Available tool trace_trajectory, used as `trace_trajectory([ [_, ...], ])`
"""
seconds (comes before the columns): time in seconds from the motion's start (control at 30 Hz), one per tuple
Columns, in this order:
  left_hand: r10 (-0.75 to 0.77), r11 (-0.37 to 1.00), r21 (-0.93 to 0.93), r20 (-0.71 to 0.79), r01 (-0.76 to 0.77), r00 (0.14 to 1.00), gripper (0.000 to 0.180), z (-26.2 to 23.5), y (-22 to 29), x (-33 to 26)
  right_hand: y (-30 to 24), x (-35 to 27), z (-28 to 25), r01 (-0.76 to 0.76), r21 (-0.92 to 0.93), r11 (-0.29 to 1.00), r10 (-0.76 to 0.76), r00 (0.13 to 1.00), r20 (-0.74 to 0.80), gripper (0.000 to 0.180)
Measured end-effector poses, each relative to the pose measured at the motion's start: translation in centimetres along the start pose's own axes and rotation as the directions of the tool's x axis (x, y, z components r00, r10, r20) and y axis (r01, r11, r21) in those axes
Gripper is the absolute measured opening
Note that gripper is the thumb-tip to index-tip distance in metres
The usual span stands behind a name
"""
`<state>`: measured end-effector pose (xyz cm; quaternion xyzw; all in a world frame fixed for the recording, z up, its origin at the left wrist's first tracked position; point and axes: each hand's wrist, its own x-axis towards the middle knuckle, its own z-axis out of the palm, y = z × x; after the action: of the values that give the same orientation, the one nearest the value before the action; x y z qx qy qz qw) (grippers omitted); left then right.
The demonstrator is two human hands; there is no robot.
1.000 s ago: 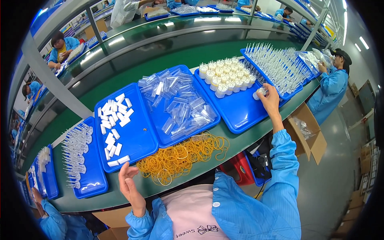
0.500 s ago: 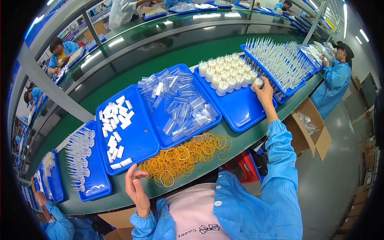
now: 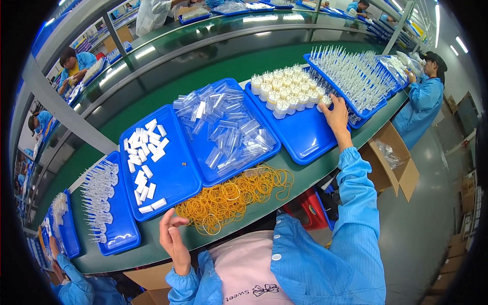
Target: The person assembles components by mounting white blocks onto the prongs of a base, sliding clear plastic covers over them, securing the assembled unit with a rubber band, and placing it onto a tray.
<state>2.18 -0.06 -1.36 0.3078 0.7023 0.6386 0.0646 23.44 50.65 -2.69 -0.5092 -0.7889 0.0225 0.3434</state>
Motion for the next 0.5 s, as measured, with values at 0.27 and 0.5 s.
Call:
trace_trajectory([
  [0.27, -0.014, 0.999, 0.030, 0.031, 0.013, 0.999, 0.049, 0.0, 0.2, -0.5, -0.7, -0.3, -0.6, 0.022, -0.125, 0.992, -0.010, 0.995, 0.094, 0.068],
  [0.5, -0.013, 0.999, 0.050, 0.039, 0.011, 0.999, 0.051, -0.9, 1.1, -0.4, 0.0, -0.6, 0.0, 0.017, -0.057, 0.998, -0.013, 0.997, 0.074, 0.084],
])
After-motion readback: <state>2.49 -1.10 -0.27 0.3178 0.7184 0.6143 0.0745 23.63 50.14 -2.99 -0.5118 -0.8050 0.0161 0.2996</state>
